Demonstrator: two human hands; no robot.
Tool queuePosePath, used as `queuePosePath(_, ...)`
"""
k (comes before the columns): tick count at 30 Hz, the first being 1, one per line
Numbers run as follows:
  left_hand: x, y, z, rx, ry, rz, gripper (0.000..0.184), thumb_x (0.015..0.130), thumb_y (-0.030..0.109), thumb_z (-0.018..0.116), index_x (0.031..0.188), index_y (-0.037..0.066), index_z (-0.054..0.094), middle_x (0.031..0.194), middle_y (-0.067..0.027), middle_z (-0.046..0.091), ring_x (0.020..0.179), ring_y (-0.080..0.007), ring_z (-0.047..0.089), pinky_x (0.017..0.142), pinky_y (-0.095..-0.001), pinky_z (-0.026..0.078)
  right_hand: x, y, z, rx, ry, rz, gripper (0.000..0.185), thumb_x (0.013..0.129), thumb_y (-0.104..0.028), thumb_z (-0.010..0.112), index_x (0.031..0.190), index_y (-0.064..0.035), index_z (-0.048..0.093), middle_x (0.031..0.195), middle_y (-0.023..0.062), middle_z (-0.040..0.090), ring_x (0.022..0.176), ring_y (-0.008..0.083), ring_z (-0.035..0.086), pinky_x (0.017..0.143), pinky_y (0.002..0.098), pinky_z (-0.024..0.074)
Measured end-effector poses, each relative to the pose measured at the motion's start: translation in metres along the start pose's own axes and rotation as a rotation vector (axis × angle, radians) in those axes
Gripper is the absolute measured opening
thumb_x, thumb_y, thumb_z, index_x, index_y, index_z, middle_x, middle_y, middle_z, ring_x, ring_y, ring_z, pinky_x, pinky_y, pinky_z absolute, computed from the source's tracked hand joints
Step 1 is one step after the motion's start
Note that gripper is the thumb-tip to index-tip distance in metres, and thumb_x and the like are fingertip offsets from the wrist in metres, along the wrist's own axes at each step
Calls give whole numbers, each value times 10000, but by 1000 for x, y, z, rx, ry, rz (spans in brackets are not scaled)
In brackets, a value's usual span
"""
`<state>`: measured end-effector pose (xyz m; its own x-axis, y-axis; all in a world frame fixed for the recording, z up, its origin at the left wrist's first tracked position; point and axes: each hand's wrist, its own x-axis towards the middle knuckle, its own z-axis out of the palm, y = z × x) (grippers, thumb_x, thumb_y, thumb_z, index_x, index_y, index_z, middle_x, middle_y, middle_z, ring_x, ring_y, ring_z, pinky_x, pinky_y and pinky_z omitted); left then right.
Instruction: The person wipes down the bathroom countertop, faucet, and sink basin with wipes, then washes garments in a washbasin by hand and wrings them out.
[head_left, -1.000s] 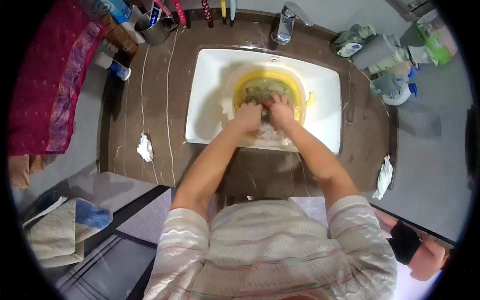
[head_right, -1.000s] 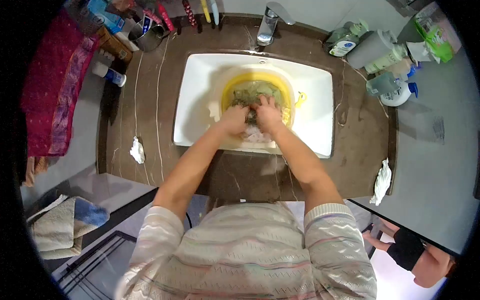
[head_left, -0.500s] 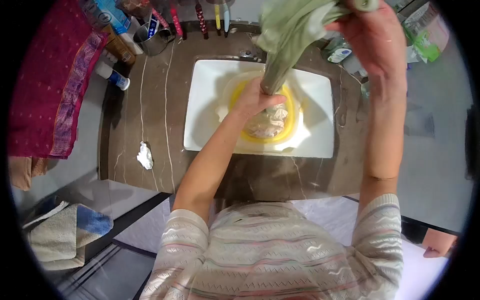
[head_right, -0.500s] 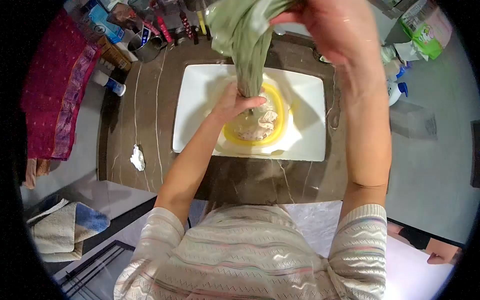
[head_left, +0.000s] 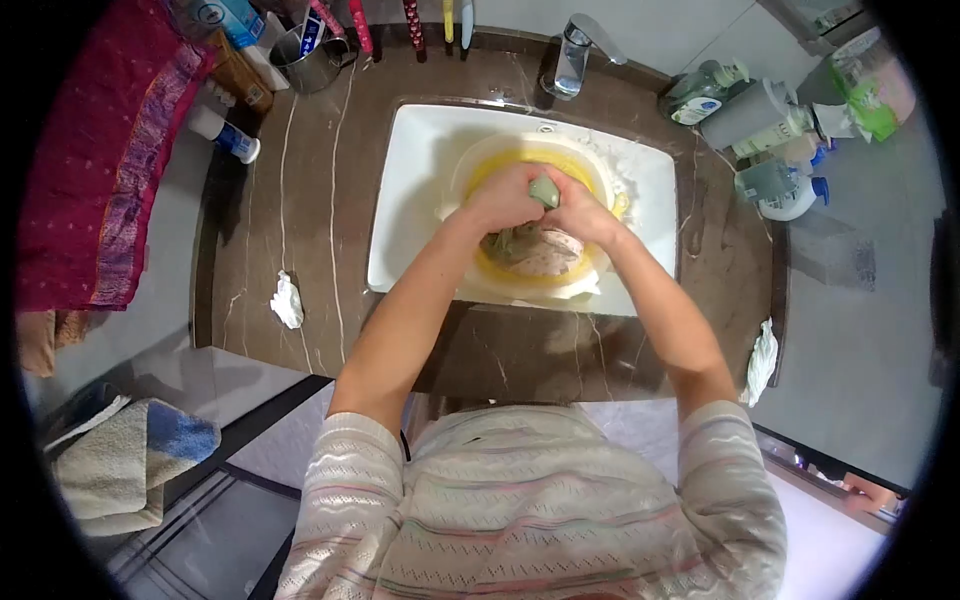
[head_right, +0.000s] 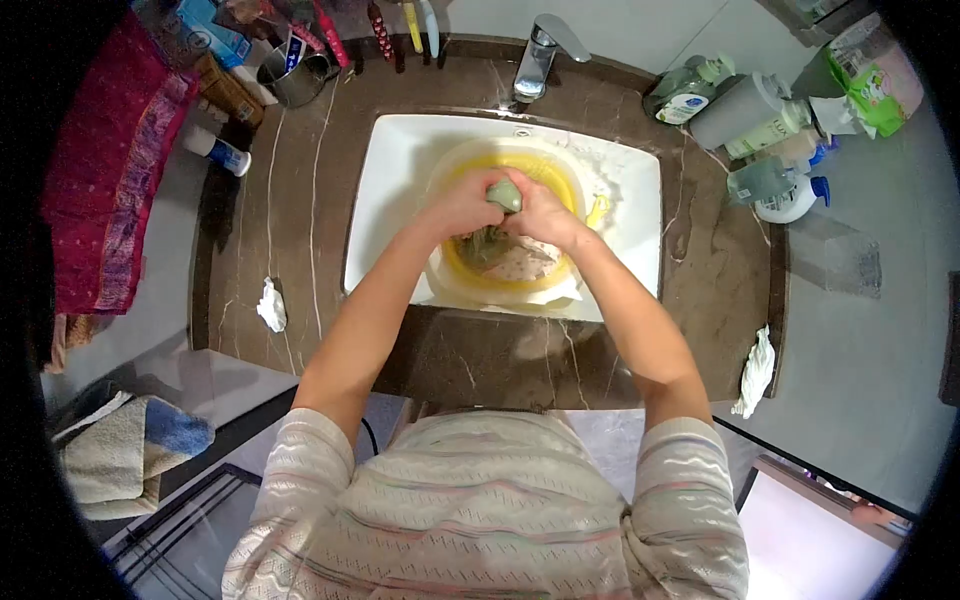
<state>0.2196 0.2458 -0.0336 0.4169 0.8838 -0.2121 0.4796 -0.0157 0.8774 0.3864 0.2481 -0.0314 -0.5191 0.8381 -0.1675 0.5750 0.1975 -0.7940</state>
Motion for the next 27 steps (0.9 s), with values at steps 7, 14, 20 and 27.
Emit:
queuePosePath(7, -20, -36, 11, -501, 92, -375, 589, 780, 303, 627, 1272, 43, 433, 1160, -130, 531, 943, -239, 559, 716, -347, 492, 15, 86, 59, -881, -65, 303, 498, 655, -111, 668, 1129, -69, 519, 1065, 159, 604, 994, 301, 576, 845, 375, 462)
queuePosePath(14, -42, -32, 25, -1513, 173, -445, 556, 852, 502, 499, 1222, 88, 464, 1118, -93, 570, 965, -272, 590, 700, -361, 542, -2, -67, 22, -39, 119, -264, 406, 661, 12, 611, 1060, -49, 566, 896, 152, 605, 801, 292, 587, 729, 323, 490)
queuePosePath(20, 20, -122, 87, -1557, 350, 83, 415, 850, 300, 521, 1152, 17, 485, 1013, -93, 575, 874, -234, 582, 710, -355, 505, 13, -18, 68, -156, 458, -204, 275, 720, -80, 571, 993, -68, 607, 896, 142, 620, 747, 282, 605, 686, 343, 487)
queuePosePath(27, -35, -34, 16, -935, 336, -436, 661, 816, 395, 584, 1344, 99, 320, 1202, -113, 485, 1068, -258, 484, 744, -417, 457, 22, 92, 52, -157, 466, 431, 400, 775, -73, 522, 1172, -56, 487, 1017, 238, 593, 949, 309, 590, 832, 403, 459)
